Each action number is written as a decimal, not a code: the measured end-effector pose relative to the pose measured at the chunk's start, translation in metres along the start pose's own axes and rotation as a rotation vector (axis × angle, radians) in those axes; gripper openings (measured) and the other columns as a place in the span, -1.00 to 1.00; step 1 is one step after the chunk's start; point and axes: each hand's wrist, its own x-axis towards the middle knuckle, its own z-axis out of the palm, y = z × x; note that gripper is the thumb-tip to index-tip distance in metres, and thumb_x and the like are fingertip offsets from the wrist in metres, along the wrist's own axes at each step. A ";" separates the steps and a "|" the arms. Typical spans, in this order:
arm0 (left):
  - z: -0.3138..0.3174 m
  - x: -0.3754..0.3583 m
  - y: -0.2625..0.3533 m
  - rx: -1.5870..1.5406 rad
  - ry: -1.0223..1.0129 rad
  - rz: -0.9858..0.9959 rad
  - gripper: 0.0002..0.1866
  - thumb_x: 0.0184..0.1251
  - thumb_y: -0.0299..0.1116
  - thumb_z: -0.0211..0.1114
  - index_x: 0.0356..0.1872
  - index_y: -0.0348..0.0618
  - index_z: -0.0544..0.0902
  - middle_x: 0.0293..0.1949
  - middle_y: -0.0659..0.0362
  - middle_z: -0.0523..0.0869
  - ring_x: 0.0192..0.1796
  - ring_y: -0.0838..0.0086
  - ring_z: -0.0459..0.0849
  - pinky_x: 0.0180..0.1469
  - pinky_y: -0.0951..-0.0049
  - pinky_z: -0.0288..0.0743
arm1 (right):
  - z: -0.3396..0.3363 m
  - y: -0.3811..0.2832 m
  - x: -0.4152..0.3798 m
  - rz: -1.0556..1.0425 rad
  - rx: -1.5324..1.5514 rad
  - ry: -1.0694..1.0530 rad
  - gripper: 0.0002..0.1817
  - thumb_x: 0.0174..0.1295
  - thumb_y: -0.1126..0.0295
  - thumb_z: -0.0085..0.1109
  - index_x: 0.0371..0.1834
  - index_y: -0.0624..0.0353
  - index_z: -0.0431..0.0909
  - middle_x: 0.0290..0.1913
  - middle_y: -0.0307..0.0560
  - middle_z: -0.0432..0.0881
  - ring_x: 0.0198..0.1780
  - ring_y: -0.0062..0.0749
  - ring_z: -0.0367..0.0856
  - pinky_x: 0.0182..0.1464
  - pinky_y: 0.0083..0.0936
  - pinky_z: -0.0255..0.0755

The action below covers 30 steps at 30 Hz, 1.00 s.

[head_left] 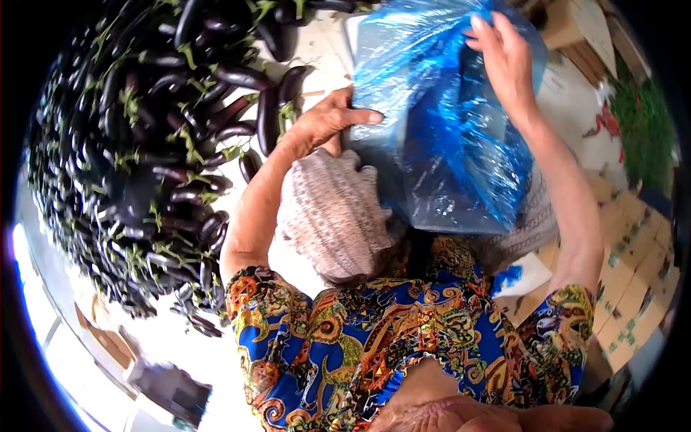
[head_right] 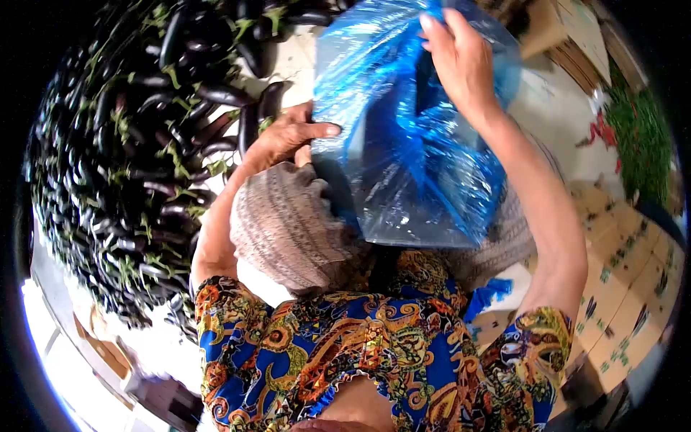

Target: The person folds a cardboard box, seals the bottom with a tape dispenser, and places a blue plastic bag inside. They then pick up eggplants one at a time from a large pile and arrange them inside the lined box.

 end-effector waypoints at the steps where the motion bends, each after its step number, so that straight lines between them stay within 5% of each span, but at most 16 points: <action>1: 0.007 -0.016 0.015 -0.072 0.075 -0.107 -0.38 -0.01 -0.24 0.57 0.08 -0.25 0.53 -0.41 0.27 0.65 -0.73 0.70 0.39 -0.75 0.68 0.13 | 0.005 -0.012 -0.014 0.044 -0.191 -0.039 -0.63 0.37 0.14 0.16 -0.11 0.29 0.44 -0.31 0.08 0.67 -0.41 -0.28 0.65 -0.35 -0.39 0.51; 3: 0.002 -0.020 0.003 0.026 0.119 -0.187 -0.47 0.03 -0.26 0.55 0.02 -0.22 0.57 -0.50 0.35 0.57 -0.78 0.75 0.27 -0.75 0.66 0.10 | 0.018 -0.022 -0.042 -0.031 -0.236 -0.177 -0.64 0.22 0.28 0.30 -0.14 0.28 0.39 -0.16 0.15 0.46 -0.17 -0.05 0.54 -0.16 -0.24 0.45; 5: -0.006 -0.019 -0.008 -0.075 -0.021 -0.167 -0.50 0.10 -0.27 0.51 0.06 -0.21 0.57 -0.46 0.32 0.62 -0.77 0.75 0.29 -0.75 0.68 0.09 | 0.031 -0.006 -0.073 -0.094 -0.405 -0.529 -0.58 0.13 0.37 0.32 -0.03 0.27 0.36 -0.14 0.19 0.42 -0.08 0.12 0.47 -0.03 -0.14 0.40; 6: -0.006 -0.020 -0.008 -0.078 -0.083 -0.046 -0.47 0.16 -0.28 0.46 0.14 -0.23 0.55 -0.39 0.30 0.68 -0.75 0.75 0.32 -0.74 0.69 0.12 | 0.031 0.013 -0.091 -0.094 -0.403 -0.740 -0.48 0.13 0.38 0.31 0.13 0.29 0.36 0.04 0.30 0.43 0.05 0.26 0.45 0.07 -0.15 0.41; 8: -0.014 -0.003 -0.033 -0.145 -0.135 0.100 -0.41 0.21 -0.27 0.43 0.24 -0.25 0.49 -0.20 0.21 0.70 -0.47 0.66 0.51 -0.45 0.65 0.39 | 0.070 0.047 -0.103 0.269 -0.471 -0.996 -0.37 0.18 0.48 0.15 0.36 0.28 0.25 0.34 0.38 0.29 0.31 0.31 0.29 0.36 -0.21 0.27; 9: -0.015 -0.008 -0.035 -0.167 -0.036 0.088 -0.41 0.25 -0.27 0.39 0.27 -0.27 0.46 -0.11 0.15 0.69 -0.27 0.59 0.55 -0.24 0.59 0.45 | 0.086 0.039 -0.104 0.138 -0.292 -0.840 -0.49 0.20 0.50 0.04 0.28 0.25 0.36 0.28 0.31 0.39 0.27 0.20 0.37 0.30 -0.20 0.31; 11: -0.024 -0.030 -0.023 -0.225 0.054 0.144 -0.43 0.35 -0.25 0.30 0.30 -0.32 0.42 -0.01 0.07 0.68 0.04 0.45 0.60 0.05 0.49 0.52 | 0.103 0.054 -0.111 0.113 -0.310 -0.868 -0.48 0.23 0.47 0.02 0.30 0.24 0.34 0.31 0.30 0.36 0.30 0.17 0.34 0.32 -0.21 0.28; 15: -0.093 -0.030 -0.125 -0.022 0.837 0.410 -0.51 0.28 -0.14 0.33 0.12 -0.25 0.54 -0.08 0.02 0.69 -0.06 0.27 0.67 0.00 0.38 0.55 | 0.085 0.086 -0.112 0.045 -0.467 -1.093 -0.47 0.28 0.40 -0.03 0.35 0.23 0.29 0.36 0.27 0.30 0.37 0.11 0.27 0.37 -0.24 0.21; 17: -0.142 -0.031 -0.199 0.560 1.081 0.122 -0.47 0.18 -0.14 0.39 0.11 -0.20 0.52 -0.08 -0.07 0.66 -0.05 0.01 0.66 0.04 0.18 0.54 | 0.065 0.090 -0.115 -0.039 -0.517 -1.204 -0.46 0.30 0.36 -0.06 0.37 0.22 0.27 0.39 0.26 0.26 0.40 0.08 0.24 0.39 -0.25 0.17; 20: -0.137 -0.031 -0.220 0.818 1.143 -0.168 -0.39 0.09 -0.11 0.43 0.14 -0.14 0.47 -0.07 -0.17 0.63 -0.04 -0.18 0.61 0.04 0.02 0.51 | 0.034 0.082 -0.108 -0.236 -0.532 -1.351 -0.45 0.34 0.31 -0.09 0.41 0.21 0.24 0.43 0.24 0.22 0.44 0.04 0.19 0.43 -0.27 0.12; 23: -0.138 -0.016 -0.232 0.604 1.176 -0.302 -0.34 0.07 -0.03 0.44 0.15 -0.14 0.47 0.03 -0.16 0.60 0.02 -0.18 0.60 0.06 0.03 0.51 | 0.018 0.063 -0.101 -0.334 -0.510 -1.400 -0.43 0.38 0.26 -0.13 0.44 0.19 0.20 0.47 0.22 0.17 0.49 -0.01 0.14 0.46 -0.28 0.07; 26: -0.143 -0.019 -0.240 0.613 1.142 -0.236 -0.33 0.04 0.00 0.44 0.14 -0.13 0.48 -0.01 -0.17 0.64 -0.01 -0.14 0.62 0.04 0.03 0.50 | 0.023 0.031 -0.081 -0.094 -0.680 -1.379 -0.60 0.23 0.44 -0.03 0.14 0.21 0.52 0.20 0.17 0.52 0.23 0.05 0.45 0.17 -0.23 0.38; 28: -0.146 -0.035 -0.227 0.567 1.087 -0.149 -0.30 0.00 -0.03 0.46 0.17 -0.14 0.48 -0.11 -0.08 0.70 -0.07 0.06 0.68 0.00 0.12 0.52 | 0.044 0.036 -0.074 0.201 -0.954 -1.574 -0.50 0.32 0.28 -0.09 0.33 0.15 0.35 0.41 0.14 0.26 0.43 -0.02 0.17 0.39 -0.23 0.13; 29: -0.151 -0.039 -0.224 0.303 1.003 -0.113 -0.31 0.01 -0.03 0.46 0.16 -0.14 0.49 -0.13 -0.04 0.70 -0.09 0.14 0.68 0.00 0.16 0.53 | 0.054 0.043 -0.073 0.356 -1.087 -1.663 -0.44 0.36 0.20 -0.12 0.42 0.12 0.27 0.51 0.12 0.13 0.54 -0.06 0.03 0.49 -0.22 0.00; 30: -0.157 -0.044 -0.221 0.044 0.915 -0.078 -0.33 0.02 -0.04 0.46 0.15 -0.15 0.50 -0.15 0.01 0.71 -0.11 0.21 0.68 -0.01 0.21 0.53 | 0.051 0.076 -0.083 0.226 -0.990 -1.541 -0.41 0.40 0.15 -0.16 0.47 0.10 0.18 0.53 0.07 0.09 0.55 -0.10 -0.01 0.52 -0.22 -0.09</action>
